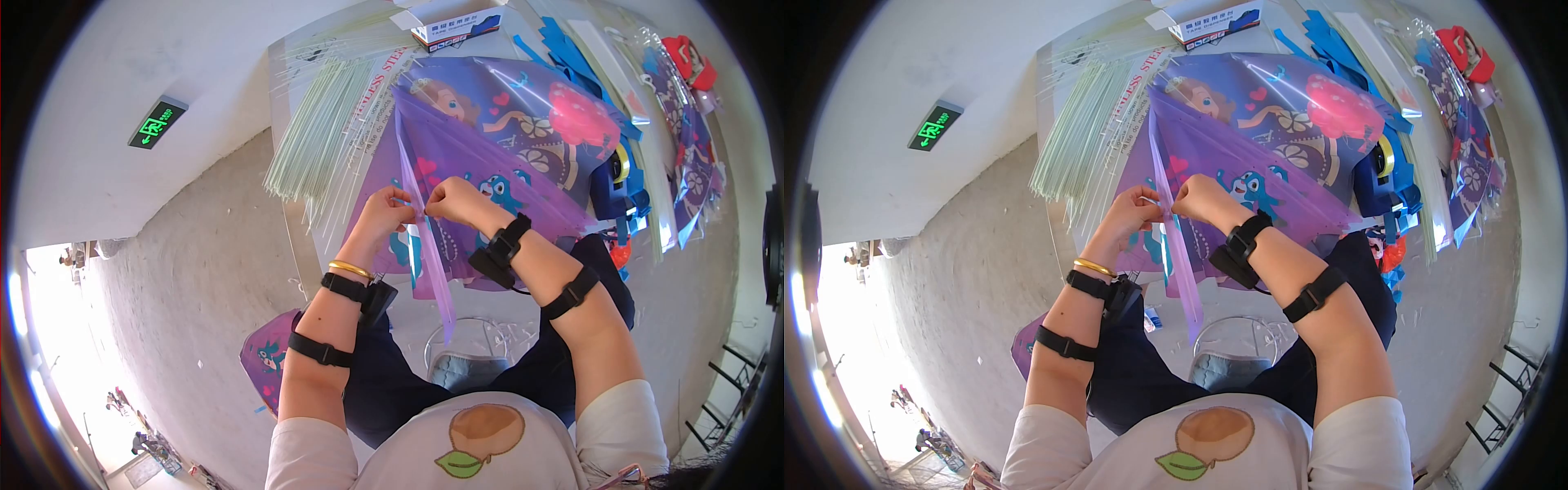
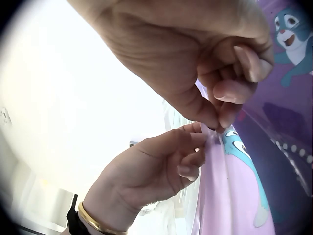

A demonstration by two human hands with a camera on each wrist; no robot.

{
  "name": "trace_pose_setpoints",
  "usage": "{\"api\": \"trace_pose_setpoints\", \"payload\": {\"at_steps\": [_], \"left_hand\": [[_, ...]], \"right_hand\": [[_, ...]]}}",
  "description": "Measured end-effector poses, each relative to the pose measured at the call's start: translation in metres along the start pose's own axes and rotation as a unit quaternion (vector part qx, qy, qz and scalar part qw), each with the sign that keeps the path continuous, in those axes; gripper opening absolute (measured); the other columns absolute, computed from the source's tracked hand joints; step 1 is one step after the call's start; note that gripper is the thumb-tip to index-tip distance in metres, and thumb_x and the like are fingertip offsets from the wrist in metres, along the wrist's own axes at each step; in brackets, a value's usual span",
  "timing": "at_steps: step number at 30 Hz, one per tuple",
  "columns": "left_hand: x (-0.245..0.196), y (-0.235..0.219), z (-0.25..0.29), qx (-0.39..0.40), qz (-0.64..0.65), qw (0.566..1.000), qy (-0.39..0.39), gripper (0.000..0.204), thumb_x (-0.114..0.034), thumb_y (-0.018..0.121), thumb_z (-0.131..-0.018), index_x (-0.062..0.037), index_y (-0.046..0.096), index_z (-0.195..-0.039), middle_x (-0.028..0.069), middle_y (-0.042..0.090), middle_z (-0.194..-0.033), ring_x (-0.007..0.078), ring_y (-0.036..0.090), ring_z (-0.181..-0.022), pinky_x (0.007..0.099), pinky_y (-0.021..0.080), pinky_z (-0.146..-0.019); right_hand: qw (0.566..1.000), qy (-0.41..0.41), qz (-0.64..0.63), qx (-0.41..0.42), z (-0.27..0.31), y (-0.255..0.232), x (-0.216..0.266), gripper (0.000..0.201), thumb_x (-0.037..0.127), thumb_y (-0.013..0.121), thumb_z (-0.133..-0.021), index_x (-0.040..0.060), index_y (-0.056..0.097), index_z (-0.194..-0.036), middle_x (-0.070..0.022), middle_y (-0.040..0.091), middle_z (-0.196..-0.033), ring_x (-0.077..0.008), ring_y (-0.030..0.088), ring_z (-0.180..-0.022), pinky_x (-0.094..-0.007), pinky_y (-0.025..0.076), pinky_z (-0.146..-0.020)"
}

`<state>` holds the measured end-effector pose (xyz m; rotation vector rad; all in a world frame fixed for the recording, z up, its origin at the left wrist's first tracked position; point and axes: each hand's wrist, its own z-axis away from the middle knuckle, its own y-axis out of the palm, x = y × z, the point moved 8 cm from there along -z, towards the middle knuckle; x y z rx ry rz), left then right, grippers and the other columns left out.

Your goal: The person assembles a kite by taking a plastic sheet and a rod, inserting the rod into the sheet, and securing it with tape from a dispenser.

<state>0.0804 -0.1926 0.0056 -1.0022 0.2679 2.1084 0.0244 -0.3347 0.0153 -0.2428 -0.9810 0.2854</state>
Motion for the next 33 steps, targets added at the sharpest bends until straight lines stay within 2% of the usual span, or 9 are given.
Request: {"api": "trace_pose_setpoints", "payload": {"at_steps": [6,8,14,18,20,23,25,29,33], "left_hand": [[0.005,0.001,-0.002,0.0,0.027,1.0,-0.013,0.024,-0.009,0.07,-0.083,-0.0082,0.058,-0.104,0.0022,0.068,-0.088,0.0129,0.07,-0.082,0.0221,0.046,-0.064],[0.005,0.001,-0.003,-0.002,0.035,0.999,-0.016,0.022,-0.009,0.069,-0.084,-0.0084,0.059,-0.103,0.0022,0.068,-0.088,0.0127,0.07,-0.082,0.0217,0.046,-0.064],[0.011,0.004,-0.005,-0.001,0.04,0.999,-0.036,0.012,-0.011,0.065,-0.088,-0.0081,0.062,-0.099,0.0025,0.069,-0.088,0.0125,0.07,-0.08,0.0213,0.046,-0.063],[0.008,-0.002,-0.004,-0.013,0.006,1.0,0.0,0.011,-0.014,0.064,-0.087,-0.0062,0.064,-0.096,0.0034,0.069,-0.086,0.0135,0.07,-0.078,0.0232,0.047,-0.063],[0.005,-0.007,-0.003,-0.027,-0.008,0.999,0.016,0.012,-0.014,0.064,-0.086,-0.0048,0.065,-0.094,0.0045,0.069,-0.084,0.0146,0.07,-0.077,0.0246,0.048,-0.064],[0.008,-0.017,-0.004,-0.035,-0.003,0.999,0.003,0.013,-0.017,0.063,-0.087,-0.0056,0.065,-0.091,0.0033,0.068,-0.084,0.0138,0.069,-0.079,0.026,0.048,-0.066],[0.01,-0.022,-0.004,-0.04,0.019,0.999,-0.007,0.011,-0.021,0.063,-0.089,-0.0097,0.065,-0.089,-0.0007,0.067,-0.085,0.0093,0.064,-0.076,0.0226,0.045,-0.06],[0.013,-0.033,-0.006,-0.046,0.03,0.999,-0.002,0.012,-0.022,0.063,-0.089,-0.0108,0.065,-0.087,-0.0019,0.065,-0.083,0.0083,0.061,-0.072,0.0218,0.045,-0.059],[0.014,-0.041,-0.006,-0.055,0.025,0.998,-0.002,0.011,-0.021,0.066,-0.088,-0.0108,0.065,-0.087,-0.0029,0.064,-0.081,0.0081,0.06,-0.071,0.022,0.046,-0.059]], "right_hand": [[1.0,0.015,-0.005,-0.004,0.005,0.0,0.0,0.017,0.017,0.069,-0.076,0.0,0.072,-0.077,-0.0076,0.069,-0.07,-0.0154,0.063,-0.063,-0.0301,0.047,-0.059],[1.0,-0.018,0.015,-0.021,0.003,-0.001,0.002,0.017,0.016,0.069,-0.076,-0.0003,0.072,-0.079,-0.009,0.07,-0.071,-0.0166,0.065,-0.064,-0.0309,0.049,-0.061],[1.0,-0.021,0.01,-0.009,0.004,0.001,-0.001,0.017,0.015,0.068,-0.077,-0.0004,0.073,-0.082,-0.0096,0.07,-0.072,-0.0174,0.066,-0.067,-0.031,0.05,-0.063],[1.0,-0.029,0.001,-0.003,0.004,0.005,-0.002,0.016,0.014,0.067,-0.078,-0.0005,0.073,-0.083,-0.0097,0.07,-0.072,-0.0174,0.067,-0.067,-0.0312,0.05,-0.064],[0.999,-0.041,0.003,-0.024,0.003,0.003,-0.003,0.015,0.014,0.069,-0.075,0.0008,0.074,-0.08,-0.0117,0.071,-0.072,-0.0218,0.07,-0.069,-0.0325,0.053,-0.067],[0.999,-0.039,0.009,-0.025,0.003,0.004,-0.004,0.014,0.015,0.069,-0.075,0.0019,0.074,-0.079,-0.0119,0.071,-0.072,-0.0236,0.07,-0.07,-0.0338,0.053,-0.068],[0.998,-0.052,0.024,-0.032,0.003,0.005,-0.002,0.014,0.015,0.069,-0.075,0.0024,0.074,-0.079,-0.0122,0.071,-0.073,-0.0248,0.07,-0.071,-0.0347,0.053,-0.069],[0.996,-0.071,0.042,-0.043,0.01,0.004,0.005,0.014,0.015,0.068,-0.076,0.0034,0.073,-0.08,-0.0135,0.07,-0.074,-0.0279,0.069,-0.073,-0.0368,0.053,-0.07],[0.994,-0.086,0.046,-0.039,0.014,0.004,0.008,0.015,0.016,0.068,-0.076,0.0035,0.073,-0.082,-0.0131,0.071,-0.076,-0.0276,0.069,-0.074,-0.037,0.053,-0.07]]}}
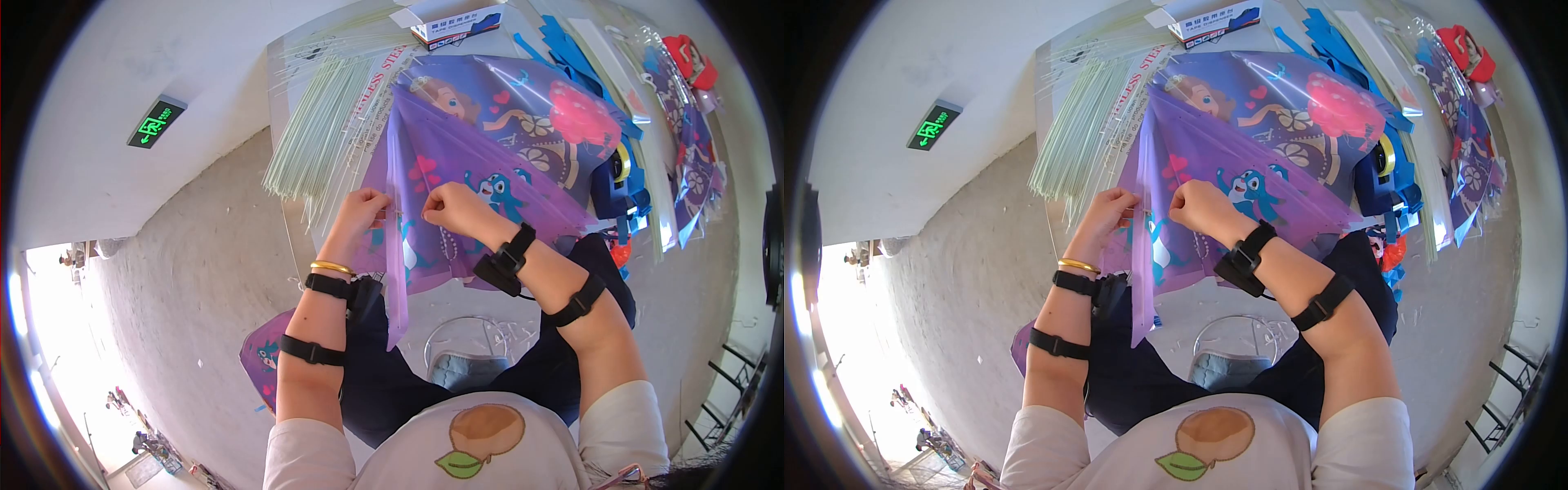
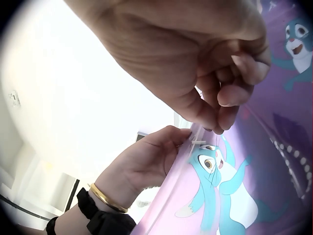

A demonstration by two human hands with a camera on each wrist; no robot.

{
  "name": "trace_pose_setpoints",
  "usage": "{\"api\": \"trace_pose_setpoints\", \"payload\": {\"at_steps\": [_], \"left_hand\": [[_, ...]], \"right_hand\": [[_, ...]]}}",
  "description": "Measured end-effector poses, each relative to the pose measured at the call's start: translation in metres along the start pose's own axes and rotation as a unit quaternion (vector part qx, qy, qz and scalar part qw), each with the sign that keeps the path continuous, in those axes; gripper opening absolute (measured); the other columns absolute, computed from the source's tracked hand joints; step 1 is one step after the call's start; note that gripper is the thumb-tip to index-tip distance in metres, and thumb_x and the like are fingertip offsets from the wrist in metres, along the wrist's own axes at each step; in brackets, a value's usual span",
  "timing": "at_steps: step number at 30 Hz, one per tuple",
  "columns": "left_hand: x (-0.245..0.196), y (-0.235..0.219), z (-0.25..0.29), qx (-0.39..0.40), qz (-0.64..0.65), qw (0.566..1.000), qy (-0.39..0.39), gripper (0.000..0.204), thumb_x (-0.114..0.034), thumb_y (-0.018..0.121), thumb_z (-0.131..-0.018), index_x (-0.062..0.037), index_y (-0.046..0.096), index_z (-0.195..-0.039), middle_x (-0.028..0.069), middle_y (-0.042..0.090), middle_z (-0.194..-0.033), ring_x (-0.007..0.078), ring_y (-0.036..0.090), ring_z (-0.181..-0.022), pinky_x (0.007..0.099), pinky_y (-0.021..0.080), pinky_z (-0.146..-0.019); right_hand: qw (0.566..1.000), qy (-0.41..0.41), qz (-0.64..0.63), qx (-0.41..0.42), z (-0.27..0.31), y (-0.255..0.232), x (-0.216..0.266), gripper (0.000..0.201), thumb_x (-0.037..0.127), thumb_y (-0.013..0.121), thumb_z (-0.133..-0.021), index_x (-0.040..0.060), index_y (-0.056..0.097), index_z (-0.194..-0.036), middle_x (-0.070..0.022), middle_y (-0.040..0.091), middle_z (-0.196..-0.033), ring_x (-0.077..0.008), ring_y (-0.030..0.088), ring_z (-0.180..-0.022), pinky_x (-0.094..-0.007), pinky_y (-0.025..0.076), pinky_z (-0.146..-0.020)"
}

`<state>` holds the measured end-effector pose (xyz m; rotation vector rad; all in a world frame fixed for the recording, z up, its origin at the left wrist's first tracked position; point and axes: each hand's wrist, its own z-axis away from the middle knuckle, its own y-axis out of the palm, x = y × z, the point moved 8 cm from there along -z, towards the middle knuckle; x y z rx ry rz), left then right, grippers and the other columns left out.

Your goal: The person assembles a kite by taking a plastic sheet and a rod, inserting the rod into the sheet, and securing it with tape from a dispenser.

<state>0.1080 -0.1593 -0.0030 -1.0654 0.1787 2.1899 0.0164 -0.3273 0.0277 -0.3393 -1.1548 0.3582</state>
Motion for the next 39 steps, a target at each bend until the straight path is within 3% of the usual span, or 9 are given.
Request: {"api": "trace_pose_setpoints", "payload": {"at_steps": [5,9,11,17,27,29,36,39], "left_hand": [[-0.007,0.007,0.011,0.0,0.029,0.999,-0.019,0.01,-0.02,0.068,-0.089,-0.0102,0.067,-0.091,-0.0036,0.064,-0.08,0.0067,0.06,-0.07,0.0201,0.047,-0.059],[-0.015,0.03,0.017,0.065,0.081,0.994,-0.034,0.011,-0.02,0.066,-0.09,-0.0101,0.066,-0.094,0.0,0.067,-0.085,0.0097,0.064,-0.076,0.023,0.049,-0.065],[-0.018,0.043,0.021,0.09,0.106,0.99,-0.036,0.01,-0.02,0.065,-0.091,-0.0105,0.065,-0.094,0.0002,0.067,-0.086,0.0098,0.065,-0.077,0.0227,0.049,-0.065],[-0.021,0.071,0.029,0.134,0.202,0.969,-0.044,0.009,-0.018,0.062,-0.092,-0.0091,0.062,-0.094,0.0019,0.068,-0.087,0.01,0.066,-0.078,0.0217,0.05,-0.064],[-0.013,0.082,0.03,0.123,0.193,0.972,-0.056,0.008,-0.017,0.062,-0.093,-0.0098,0.061,-0.096,0.0008,0.068,-0.087,0.0073,0.066,-0.075,0.019,0.051,-0.059],[-0.012,0.082,0.03,0.127,0.19,0.972,-0.058,0.007,-0.017,0.062,-0.093,-0.01,0.061,-0.096,0.0007,0.068,-0.087,0.0072,0.066,-0.074,0.0189,0.051,-0.059],[-0.008,0.084,0.03,0.126,0.175,0.974,-0.067,0.005,-0.015,0.062,-0.093,-0.0102,0.06,-0.096,0.0005,0.068,-0.087,0.0073,0.066,-0.075,0.0193,0.052,-0.059],[-0.009,0.084,0.032,0.12,0.162,0.977,-0.066,0.005,-0.015,0.062,-0.093,-0.0101,0.06,-0.096,0.0007,0.068,-0.087,0.0076,0.066,-0.075,0.0193,0.052,-0.059]], "right_hand": [[1.0,-0.019,0.0,-0.002,0.013,-0.005,0.011,0.018,0.019,0.07,-0.078,0.0022,0.071,-0.084,-0.0133,0.071,-0.077,-0.0278,0.069,-0.075,-0.0381,0.052,-0.069],[0.999,-0.027,0.013,-0.017,0.037,-0.028,0.033,0.018,0.019,0.07,-0.08,0.0015,0.07,-0.084,-0.014,0.07,-0.077,-0.0282,0.069,-0.075,-0.0382,0.052,-0.068],[0.998,-0.05,-0.02,-0.035,0.053,-0.045,0.042,0.013,0.01,0.067,-0.086,-0.0027,0.067,-0.088,-0.0099,0.068,-0.073,-0.0159,0.065,-0.068,-0.0298,0.049,-0.064],[0.991,-0.03,-0.101,-0.082,0.085,-0.074,0.038,0.011,0.008,0.065,-0.087,-0.0017,0.066,-0.093,-0.0047,0.067,-0.077,-0.0115,0.061,-0.07,-0.0274,0.049,-0.066],[0.988,0.003,-0.147,-0.043,0.06,-0.052,-0.005,0.016,0.007,0.063,-0.089,-0.0011,0.064,-0.103,-0.0042,0.067,-0.085,-0.0114,0.06,-0.078,-0.0268,0.048,-0.074],[0.988,-0.009,-0.153,-0.037,0.055,-0.046,-0.01,0.021,0.007,0.063,-0.089,-0.0024,0.062,-0.107,-0.0072,0.068,-0.084,-0.0127,0.064,-0.078,-0.027,0.05,-0.071],[0.966,0.016,-0.254,-0.037,0.034,-0.027,-0.036,0.018,0.011,0.064,-0.088,-0.0032,0.065,-0.1,-0.0074,0.068,-0.088,-0.0122,0.064,-0.082,-0.0277,0.05,-0.073],[0.96,0.052,-0.276,0.001,0.031,-0.018,-0.042,0.019,0.014,0.061,-0.091,0.0005,0.065,-0.104,-0.0022,0.066,-0.09,-0.0095,0.057,-0.079,-0.0243,0.046,-0.07]]}}
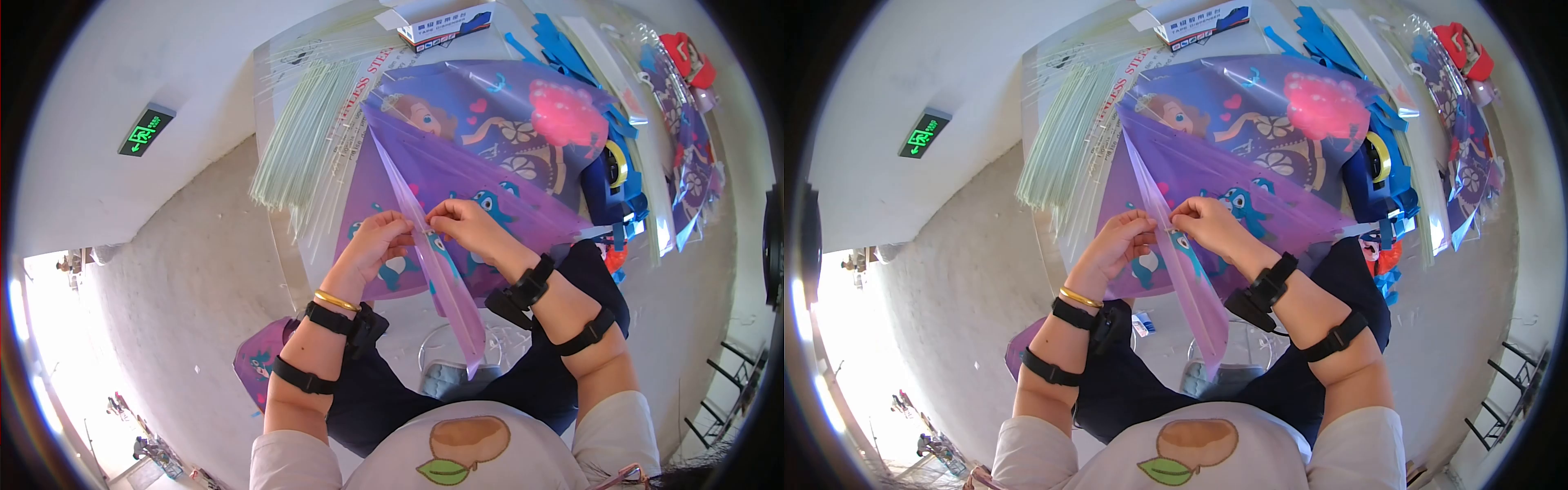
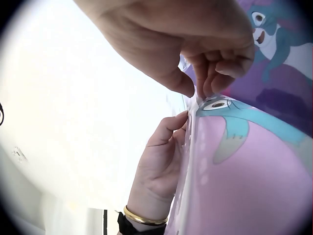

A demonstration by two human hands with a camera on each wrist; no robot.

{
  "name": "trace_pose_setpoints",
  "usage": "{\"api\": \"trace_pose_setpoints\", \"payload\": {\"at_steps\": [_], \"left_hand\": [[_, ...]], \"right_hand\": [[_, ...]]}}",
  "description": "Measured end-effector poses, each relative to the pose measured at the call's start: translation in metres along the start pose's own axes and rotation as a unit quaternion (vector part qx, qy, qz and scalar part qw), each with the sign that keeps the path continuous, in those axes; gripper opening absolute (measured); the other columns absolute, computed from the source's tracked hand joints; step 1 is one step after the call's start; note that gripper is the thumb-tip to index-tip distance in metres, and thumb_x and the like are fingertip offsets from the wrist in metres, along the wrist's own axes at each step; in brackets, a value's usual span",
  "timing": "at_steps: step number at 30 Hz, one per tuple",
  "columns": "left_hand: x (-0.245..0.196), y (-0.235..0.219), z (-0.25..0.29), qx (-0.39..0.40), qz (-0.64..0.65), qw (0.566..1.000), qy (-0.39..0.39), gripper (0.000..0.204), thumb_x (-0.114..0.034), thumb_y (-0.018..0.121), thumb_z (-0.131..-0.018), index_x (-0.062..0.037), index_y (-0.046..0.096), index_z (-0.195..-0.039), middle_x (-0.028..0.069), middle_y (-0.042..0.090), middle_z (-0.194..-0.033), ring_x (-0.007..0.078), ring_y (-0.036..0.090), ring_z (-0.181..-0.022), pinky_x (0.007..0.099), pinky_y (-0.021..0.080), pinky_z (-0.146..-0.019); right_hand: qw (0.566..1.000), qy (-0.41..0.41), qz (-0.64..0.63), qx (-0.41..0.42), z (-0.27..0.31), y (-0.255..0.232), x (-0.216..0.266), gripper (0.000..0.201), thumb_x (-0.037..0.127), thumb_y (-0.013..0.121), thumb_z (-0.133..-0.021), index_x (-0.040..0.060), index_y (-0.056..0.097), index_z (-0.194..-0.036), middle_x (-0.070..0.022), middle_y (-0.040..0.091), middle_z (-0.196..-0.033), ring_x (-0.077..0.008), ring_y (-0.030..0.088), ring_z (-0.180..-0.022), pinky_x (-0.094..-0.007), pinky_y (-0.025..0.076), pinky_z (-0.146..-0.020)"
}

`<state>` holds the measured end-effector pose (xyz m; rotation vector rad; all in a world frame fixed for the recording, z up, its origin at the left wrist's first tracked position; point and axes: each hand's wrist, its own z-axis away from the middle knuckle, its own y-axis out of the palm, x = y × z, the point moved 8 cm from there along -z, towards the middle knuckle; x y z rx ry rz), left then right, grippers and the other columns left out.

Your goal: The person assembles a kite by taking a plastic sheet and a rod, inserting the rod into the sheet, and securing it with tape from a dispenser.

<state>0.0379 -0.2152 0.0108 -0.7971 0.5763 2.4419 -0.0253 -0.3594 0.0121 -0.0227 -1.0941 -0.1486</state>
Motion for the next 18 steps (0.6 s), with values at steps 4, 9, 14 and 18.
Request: {"api": "trace_pose_setpoints", "payload": {"at_steps": [4,9,14,18], "left_hand": [[0.0,0.001,0.0,0.003,-0.013,1.0,0.001,0.006,-0.015,0.062,-0.094,-0.0099,0.06,-0.096,0.0013,0.068,-0.087,0.0079,0.066,-0.076,0.0193,0.051,-0.059],[0.004,0.004,-0.003,0.014,-0.024,1.0,0.003,0.006,-0.015,0.062,-0.094,-0.01,0.061,-0.095,0.0019,0.068,-0.09,0.0084,0.066,-0.078,0.0189,0.05,-0.061],[0.005,0.005,-0.005,0.02,-0.03,0.999,0.008,0.004,-0.015,0.061,-0.094,-0.0105,0.06,-0.094,0.0022,0.069,-0.092,0.0095,0.067,-0.08,0.0188,0.049,-0.061],[0.007,0.004,-0.006,0.023,-0.029,0.999,0.01,0.004,-0.015,0.06,-0.094,-0.0111,0.06,-0.093,0.0023,0.068,-0.092,0.0113,0.068,-0.082,0.0197,0.048,-0.06]], "right_hand": [[0.997,0.067,-0.048,0.009,-0.004,0.002,-0.012,0.022,0.024,0.064,-0.09,0.0038,0.067,-0.098,-0.0003,0.062,-0.083,-0.008,0.053,-0.073,-0.0232,0.041,-0.063],[0.985,0.144,-0.09,0.009,-0.003,0.0,-0.026,0.02,0.029,0.065,-0.09,0.0098,0.068,-0.094,0.0048,0.055,-0.076,-0.0057,0.047,-0.067,-0.0214,0.035,-0.058],[0.977,0.176,-0.116,0.033,-0.003,0.005,-0.032,0.018,0.029,0.068,-0.088,0.011,0.068,-0.091,0.006,0.052,-0.072,-0.005,0.044,-0.063,-0.0213,0.033,-0.057],[0.971,0.178,-0.152,0.04,-0.005,0.007,-0.037,0.016,0.028,0.069,-0.087,0.0114,0.068,-0.09,0.0062,0.052,-0.072,-0.0046,0.045,-0.063,-0.0209,0.034,-0.056]]}}
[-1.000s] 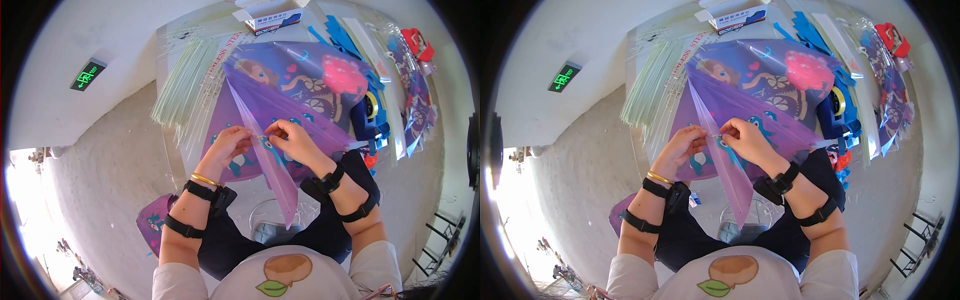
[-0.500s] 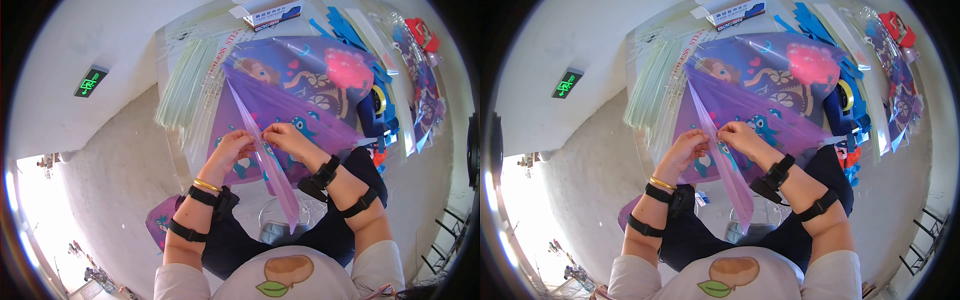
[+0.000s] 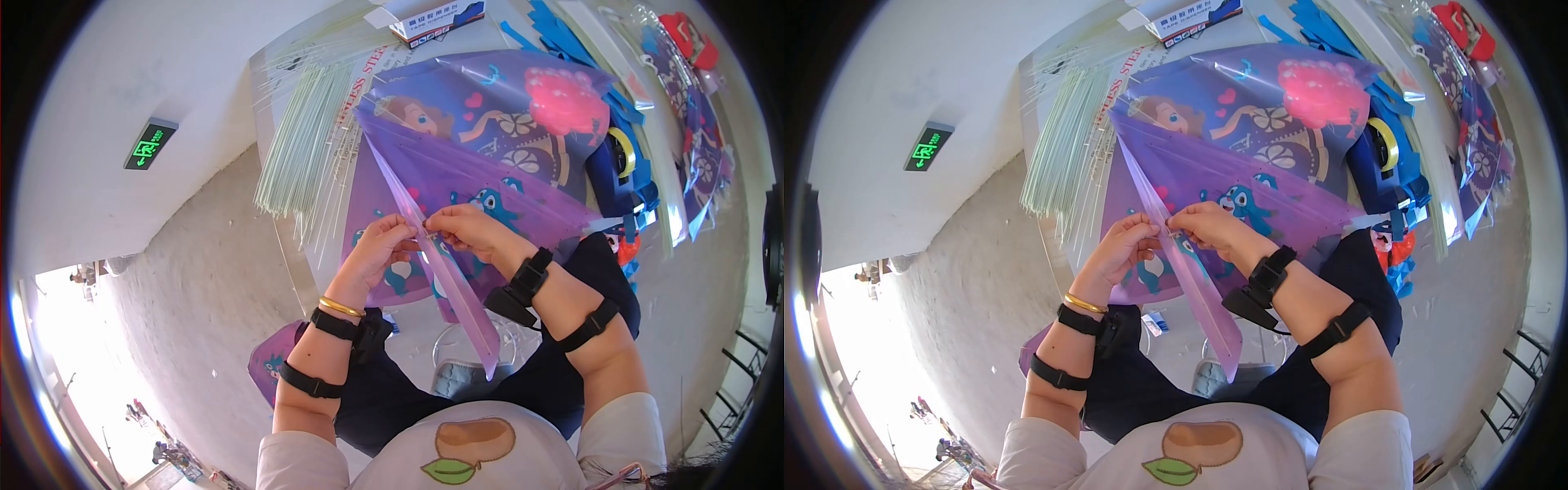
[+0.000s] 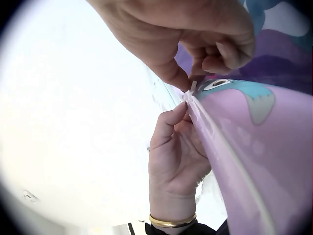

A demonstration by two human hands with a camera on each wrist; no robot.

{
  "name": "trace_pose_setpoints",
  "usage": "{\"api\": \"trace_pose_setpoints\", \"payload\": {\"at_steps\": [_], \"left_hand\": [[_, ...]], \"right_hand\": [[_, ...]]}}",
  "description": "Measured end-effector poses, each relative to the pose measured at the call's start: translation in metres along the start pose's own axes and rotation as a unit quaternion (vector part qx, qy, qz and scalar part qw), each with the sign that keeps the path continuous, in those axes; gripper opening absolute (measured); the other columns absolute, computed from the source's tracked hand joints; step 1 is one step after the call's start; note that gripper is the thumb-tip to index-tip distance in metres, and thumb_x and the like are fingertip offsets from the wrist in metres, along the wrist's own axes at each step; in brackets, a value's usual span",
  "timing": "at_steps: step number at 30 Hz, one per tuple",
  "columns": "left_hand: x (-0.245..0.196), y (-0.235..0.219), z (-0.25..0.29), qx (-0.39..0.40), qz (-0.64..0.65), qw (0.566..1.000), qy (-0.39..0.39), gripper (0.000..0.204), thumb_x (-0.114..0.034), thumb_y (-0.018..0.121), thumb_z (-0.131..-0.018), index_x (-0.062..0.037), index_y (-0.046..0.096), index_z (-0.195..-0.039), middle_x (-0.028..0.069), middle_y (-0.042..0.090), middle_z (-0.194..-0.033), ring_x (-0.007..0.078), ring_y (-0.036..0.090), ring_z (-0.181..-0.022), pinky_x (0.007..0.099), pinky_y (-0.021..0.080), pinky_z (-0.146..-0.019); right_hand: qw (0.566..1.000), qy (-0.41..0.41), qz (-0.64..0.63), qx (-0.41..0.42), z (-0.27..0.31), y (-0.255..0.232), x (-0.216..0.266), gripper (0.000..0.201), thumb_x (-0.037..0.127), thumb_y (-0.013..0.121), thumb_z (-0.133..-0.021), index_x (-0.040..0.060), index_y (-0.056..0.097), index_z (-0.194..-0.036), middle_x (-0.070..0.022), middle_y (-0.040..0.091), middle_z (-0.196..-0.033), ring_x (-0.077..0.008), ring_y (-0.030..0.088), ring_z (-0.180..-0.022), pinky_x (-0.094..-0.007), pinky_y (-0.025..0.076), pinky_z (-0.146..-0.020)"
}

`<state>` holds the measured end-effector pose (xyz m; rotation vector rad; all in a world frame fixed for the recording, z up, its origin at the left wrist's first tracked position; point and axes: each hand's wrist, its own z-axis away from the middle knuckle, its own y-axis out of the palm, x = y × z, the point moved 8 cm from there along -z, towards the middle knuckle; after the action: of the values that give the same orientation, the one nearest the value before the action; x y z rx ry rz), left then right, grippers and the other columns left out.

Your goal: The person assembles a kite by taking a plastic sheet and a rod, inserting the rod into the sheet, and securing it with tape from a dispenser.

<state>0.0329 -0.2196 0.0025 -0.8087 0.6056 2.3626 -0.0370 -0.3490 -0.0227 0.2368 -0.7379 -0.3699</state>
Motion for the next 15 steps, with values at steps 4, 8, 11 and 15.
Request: {"api": "trace_pose_setpoints", "payload": {"at_steps": [4,8,11,15], "left_hand": [[-0.0002,-0.0003,0.0004,-0.002,-0.006,1.0,0.001,0.005,-0.016,0.06,-0.094,-0.0112,0.06,-0.092,0.0026,0.068,-0.093,0.0127,0.068,-0.083,0.0202,0.047,-0.061],[0.0005,-0.0012,0.0,0.0,-0.015,1.0,0.006,0.006,-0.016,0.06,-0.094,-0.011,0.06,-0.092,0.0028,0.068,-0.094,0.0131,0.068,-0.083,0.0202,0.047,-0.061],[0.0002,0.001,0.0021,0.003,-0.017,1.0,-0.008,0.008,-0.018,0.06,-0.094,-0.0099,0.062,-0.096,0.0025,0.068,-0.095,0.0125,0.068,-0.083,0.0205,0.047,-0.062],[-0.0004,0.0048,0.0026,0.004,-0.074,0.997,-0.012,0.014,-0.019,0.06,-0.094,-0.0087,0.066,-0.102,0.001,0.068,-0.095,0.011,0.067,-0.082,0.0204,0.047,-0.063]], "right_hand": [[1.0,0.001,-0.003,-0.009,0.0006,-0.0007,0.0005,0.016,0.026,0.069,-0.087,0.0108,0.068,-0.09,0.006,0.054,-0.073,-0.0043,0.045,-0.063,-0.0203,0.034,-0.055],[1.0,0.002,-0.004,-0.006,0.0012,-0.0014,0.0008,0.015,0.026,0.069,-0.087,0.0105,0.068,-0.09,0.0056,0.055,-0.074,-0.0042,0.046,-0.063,-0.0199,0.033,-0.054],[1.0,-0.006,-0.005,-0.017,0.0005,-0.0044,0.0003,0.022,0.027,0.071,-0.084,0.0071,0.069,-0.093,0.0044,0.054,-0.073,-0.0062,0.047,-0.064,-0.0222,0.036,-0.058],[1.0,0.003,-0.003,-0.021,0.0005,-0.006,-0.0002,0.023,0.027,0.071,-0.084,0.0064,0.069,-0.094,0.004,0.055,-0.074,-0.0062,0.047,-0.065,-0.0225,0.037,-0.058]]}}
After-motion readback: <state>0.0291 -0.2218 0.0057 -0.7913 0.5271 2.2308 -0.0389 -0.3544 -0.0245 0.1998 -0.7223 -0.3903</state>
